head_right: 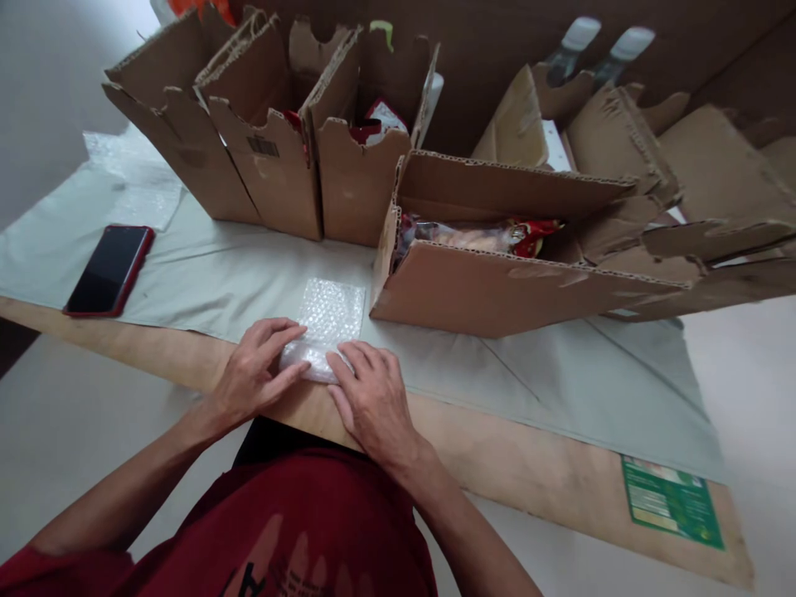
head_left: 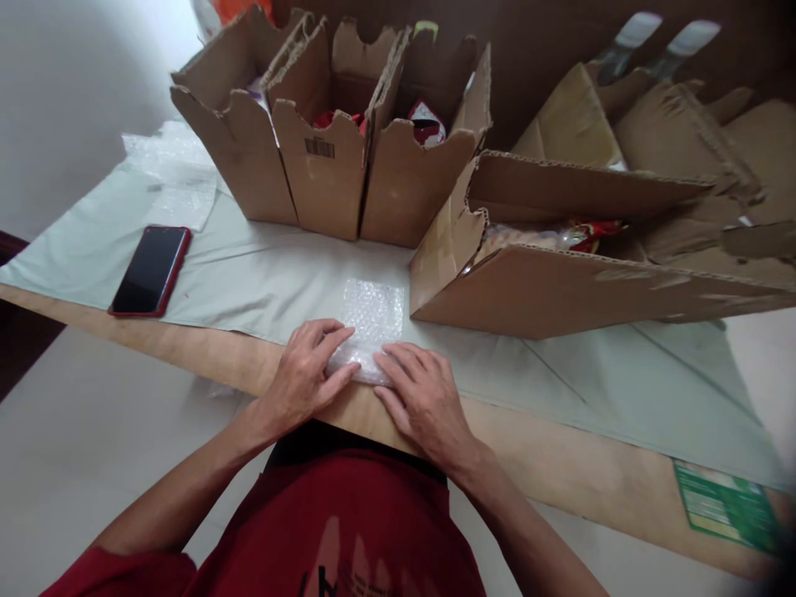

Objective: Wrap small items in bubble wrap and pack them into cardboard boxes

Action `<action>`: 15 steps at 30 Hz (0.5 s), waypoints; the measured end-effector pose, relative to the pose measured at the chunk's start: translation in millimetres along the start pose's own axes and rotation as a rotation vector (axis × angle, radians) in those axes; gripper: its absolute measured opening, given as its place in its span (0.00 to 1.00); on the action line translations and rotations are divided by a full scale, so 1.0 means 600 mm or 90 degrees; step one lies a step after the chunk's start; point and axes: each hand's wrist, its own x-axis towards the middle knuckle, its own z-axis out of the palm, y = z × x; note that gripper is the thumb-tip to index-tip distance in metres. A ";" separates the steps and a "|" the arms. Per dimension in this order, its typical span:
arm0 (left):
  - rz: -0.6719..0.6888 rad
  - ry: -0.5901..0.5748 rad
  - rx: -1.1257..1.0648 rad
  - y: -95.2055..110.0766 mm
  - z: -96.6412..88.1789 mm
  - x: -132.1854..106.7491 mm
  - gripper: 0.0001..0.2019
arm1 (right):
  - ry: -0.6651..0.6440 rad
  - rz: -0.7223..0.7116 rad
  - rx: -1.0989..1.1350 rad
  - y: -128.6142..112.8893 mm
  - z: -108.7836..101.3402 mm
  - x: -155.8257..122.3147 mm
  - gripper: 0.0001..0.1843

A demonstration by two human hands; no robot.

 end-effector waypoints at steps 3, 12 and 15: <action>0.042 -0.050 -0.031 0.011 -0.019 -0.016 0.20 | -0.002 0.020 0.070 -0.001 -0.002 0.002 0.14; -0.018 -0.031 0.010 -0.012 -0.012 0.007 0.17 | 0.050 0.051 0.000 -0.011 -0.005 -0.007 0.18; -0.078 0.014 0.041 -0.015 0.000 0.025 0.17 | 0.009 0.014 -0.046 -0.005 0.005 0.008 0.18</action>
